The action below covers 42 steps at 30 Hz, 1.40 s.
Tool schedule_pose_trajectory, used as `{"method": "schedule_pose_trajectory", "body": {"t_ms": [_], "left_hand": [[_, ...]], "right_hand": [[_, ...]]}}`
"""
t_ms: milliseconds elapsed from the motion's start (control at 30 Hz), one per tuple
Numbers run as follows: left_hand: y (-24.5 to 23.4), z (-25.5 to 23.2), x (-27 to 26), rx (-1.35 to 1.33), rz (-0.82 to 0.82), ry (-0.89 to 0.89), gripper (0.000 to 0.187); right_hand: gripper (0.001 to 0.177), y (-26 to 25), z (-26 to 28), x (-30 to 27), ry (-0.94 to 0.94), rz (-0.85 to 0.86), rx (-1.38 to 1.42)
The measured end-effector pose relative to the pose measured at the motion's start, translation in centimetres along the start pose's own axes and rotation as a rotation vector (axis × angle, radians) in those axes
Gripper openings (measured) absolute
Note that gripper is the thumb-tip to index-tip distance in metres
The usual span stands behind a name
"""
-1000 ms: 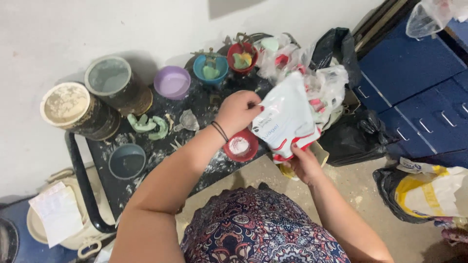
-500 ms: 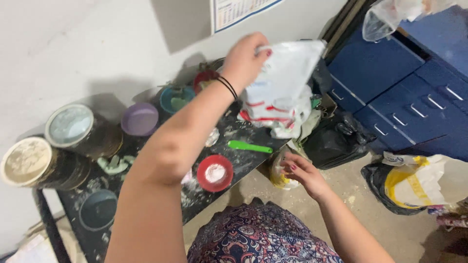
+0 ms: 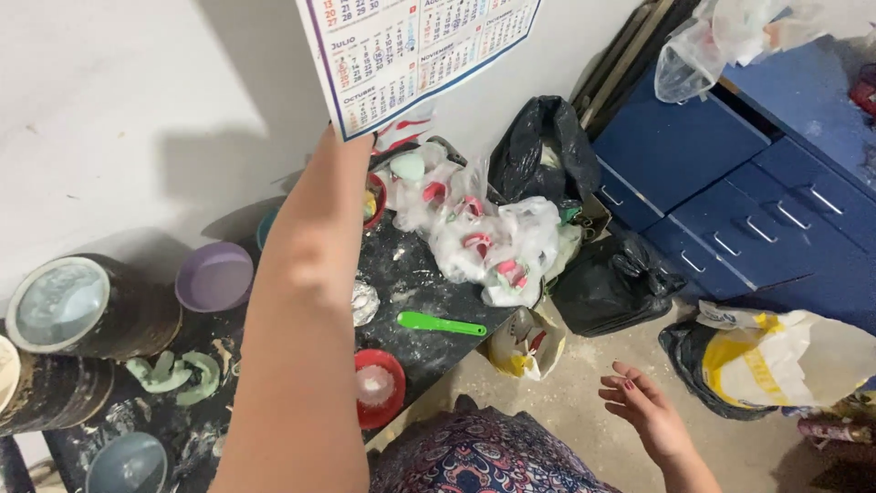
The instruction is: Mixing alginate powder with liquid in a bowl using a spatula to prepare dental impression material.
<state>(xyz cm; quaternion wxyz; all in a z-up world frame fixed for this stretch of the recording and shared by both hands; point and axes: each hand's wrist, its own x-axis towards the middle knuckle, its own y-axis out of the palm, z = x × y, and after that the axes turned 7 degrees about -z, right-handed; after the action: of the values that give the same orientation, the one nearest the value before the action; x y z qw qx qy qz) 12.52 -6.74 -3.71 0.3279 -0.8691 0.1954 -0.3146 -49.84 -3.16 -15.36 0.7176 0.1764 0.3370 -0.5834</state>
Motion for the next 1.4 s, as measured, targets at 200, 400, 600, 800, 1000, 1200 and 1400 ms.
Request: {"method": "schedule_pose_trajectory", "body": {"t_ms": [200, 400, 600, 800, 1000, 1200, 1400], "left_hand": [[1.4, 4.9, 0.9, 0.155, -0.015, -0.105, 0.054], [3.0, 11.2, 1.8, 0.269, -0.066, 0.045, 0.088], [-10.9, 3.0, -10.8, 0.099, -0.110, 0.413, 0.049], [-18.9, 7.6, -26.7, -0.091, 0.169, 0.247, 0.058], [-22.9, 12.0, -41.3, -0.514, 0.195, -0.406, 0.044], [-21.3, 12.5, -48.5, -1.234, 0.141, -0.673, 0.072], [-25.9, 12.9, -50.6, -1.287, 0.075, -0.943, 0.077]], "right_hand": [[0.047, 1.2, 1.1, 0.6, -0.027, 0.055, -0.039], [0.036, 8.7, 2.7, -0.7, -0.195, 0.288, -0.521], [0.053, 20.7, -2.5, -1.1, -0.523, 0.772, -0.891], [0.052, 28.7, -6.4, -3.9, -0.371, 0.849, -0.628], [0.046, 29.8, -6.7, -3.7, -0.426, 0.802, -0.649], [0.047, 31.2, -2.2, -13.1, -0.587, 0.856, -0.748], [0.042, 34.9, -2.8, -18.8, -0.714, 1.073, -0.681]]}}
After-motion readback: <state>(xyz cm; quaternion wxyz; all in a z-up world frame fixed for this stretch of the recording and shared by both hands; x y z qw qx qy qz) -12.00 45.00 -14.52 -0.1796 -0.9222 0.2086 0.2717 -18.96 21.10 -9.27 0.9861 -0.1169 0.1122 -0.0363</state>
